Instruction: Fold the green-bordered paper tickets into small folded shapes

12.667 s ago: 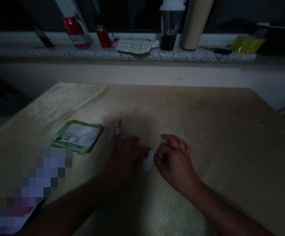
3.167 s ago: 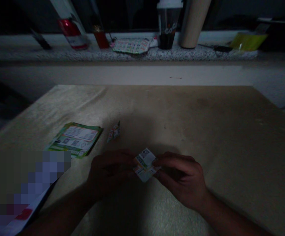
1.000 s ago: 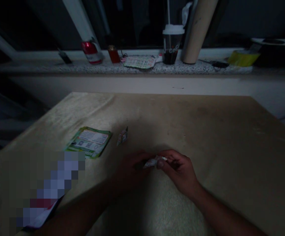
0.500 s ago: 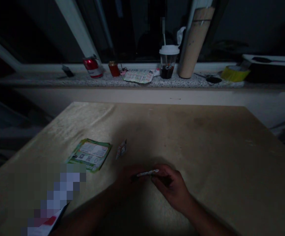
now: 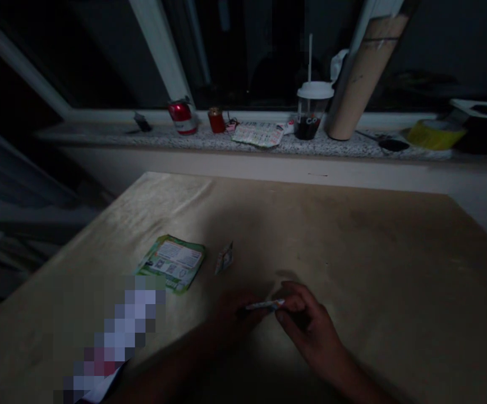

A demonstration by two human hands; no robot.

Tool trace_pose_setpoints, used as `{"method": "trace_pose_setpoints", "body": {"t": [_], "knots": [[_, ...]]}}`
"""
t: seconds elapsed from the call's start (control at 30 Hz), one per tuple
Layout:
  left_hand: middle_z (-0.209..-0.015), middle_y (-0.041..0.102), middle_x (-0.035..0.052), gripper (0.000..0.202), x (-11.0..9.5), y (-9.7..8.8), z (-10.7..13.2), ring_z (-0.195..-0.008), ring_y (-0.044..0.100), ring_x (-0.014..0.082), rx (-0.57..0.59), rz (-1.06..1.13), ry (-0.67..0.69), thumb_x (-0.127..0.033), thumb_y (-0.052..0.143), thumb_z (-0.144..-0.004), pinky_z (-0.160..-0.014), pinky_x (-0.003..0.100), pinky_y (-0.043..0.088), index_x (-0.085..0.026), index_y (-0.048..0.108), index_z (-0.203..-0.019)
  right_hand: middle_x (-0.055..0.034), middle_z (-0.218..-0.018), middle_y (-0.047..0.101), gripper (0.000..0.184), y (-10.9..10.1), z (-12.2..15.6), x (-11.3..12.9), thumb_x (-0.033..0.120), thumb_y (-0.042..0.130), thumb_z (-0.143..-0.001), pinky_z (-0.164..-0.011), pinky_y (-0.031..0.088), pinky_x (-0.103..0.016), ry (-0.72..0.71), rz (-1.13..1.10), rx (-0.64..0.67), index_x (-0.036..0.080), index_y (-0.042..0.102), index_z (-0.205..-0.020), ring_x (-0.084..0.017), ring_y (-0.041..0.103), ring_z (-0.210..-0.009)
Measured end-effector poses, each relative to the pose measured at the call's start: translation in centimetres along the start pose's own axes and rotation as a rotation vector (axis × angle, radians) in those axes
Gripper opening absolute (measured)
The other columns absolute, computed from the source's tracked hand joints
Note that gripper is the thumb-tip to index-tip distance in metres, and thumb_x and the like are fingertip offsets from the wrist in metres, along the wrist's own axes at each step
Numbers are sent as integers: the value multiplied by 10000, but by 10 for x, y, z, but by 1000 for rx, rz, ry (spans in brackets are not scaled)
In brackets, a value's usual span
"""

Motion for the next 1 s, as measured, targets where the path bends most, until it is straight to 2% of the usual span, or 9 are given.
{"method": "trace_pose_setpoints", "body": {"t": [0.1,0.2,0.3,0.5,0.7,0.83,0.9,1.0], "knots": [[-658,574,-14,283,-1,-5,2,-627,518,138,-71,4,-22,-394,602,-901,-613,244,362,-165,669,-749,20,-737,615,347,3,-6,0,363,670,-895,-652,552,-258,3,19,19,254,587,-1214,-163,638,-684],[-688,610,-1,266,0,-9,2,-651,545,148,-108,25,-32,-379,595,-905,-639,252,390,-163,688,-781,20,-739,618,309,10,-13,-4,339,656,-902,-647,518,-265,46,-15,81,238,576,-1183,-158,617,-685],[-687,624,6,286,0,-11,1,-674,577,154,-115,54,-33,-366,570,-923,-664,254,409,-161,678,-755,26,-705,588,238,12,-18,-1,323,659,-896,-633,492,-267,67,-19,97,211,610,-1100,-151,585,-658],[-650,610,0,337,-7,-10,-1,-622,556,140,-79,92,23,-409,548,-932,-624,246,399,-163,673,-740,-12,-771,633,214,12,-17,14,365,668,-880,-621,485,-276,43,-23,88,205,627,-1016,-165,599,-692],[-678,611,4,261,0,-17,-1,-652,541,150,-113,63,24,-361,585,-895,-634,255,382,-164,685,-758,-16,-768,646,225,13,-16,21,360,612,-926,-645,522,-279,-13,3,96,210,619,-1093,-169,635,-699],[-643,570,-9,282,4,-20,-5,-609,519,137,-77,65,49,-371,585,-893,-588,243,358,-155,671,-734,-38,-831,686,235,17,-19,27,334,628,-926,-705,546,-293,-63,41,106,215,639,-1129,-183,667,-765],[-638,561,-14,268,4,-19,-8,-610,518,134,-45,69,70,-354,592,-888,-590,240,357,-154,667,-727,-63,-951,717,208,20,-21,29,323,680,-890,-768,548,-305,-91,60,106,216,672,-1069,-197,679,-848],[-608,526,-25,274,2,-18,-9,-580,481,121,-9,73,103,-343,601,-879,-573,237,337,-151,645,-689,-55,-857,722,146,27,-24,29,347,681,-892,-684,535,-284,-119,83,115,204,710,-889,-186,667,-765]]}}
Point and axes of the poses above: each hand's wrist, its own z-axis away from the middle knuckle, its own y-axis out of the palm, x = y × z, the point moved 9 cm from there along -z, towards the middle knuckle
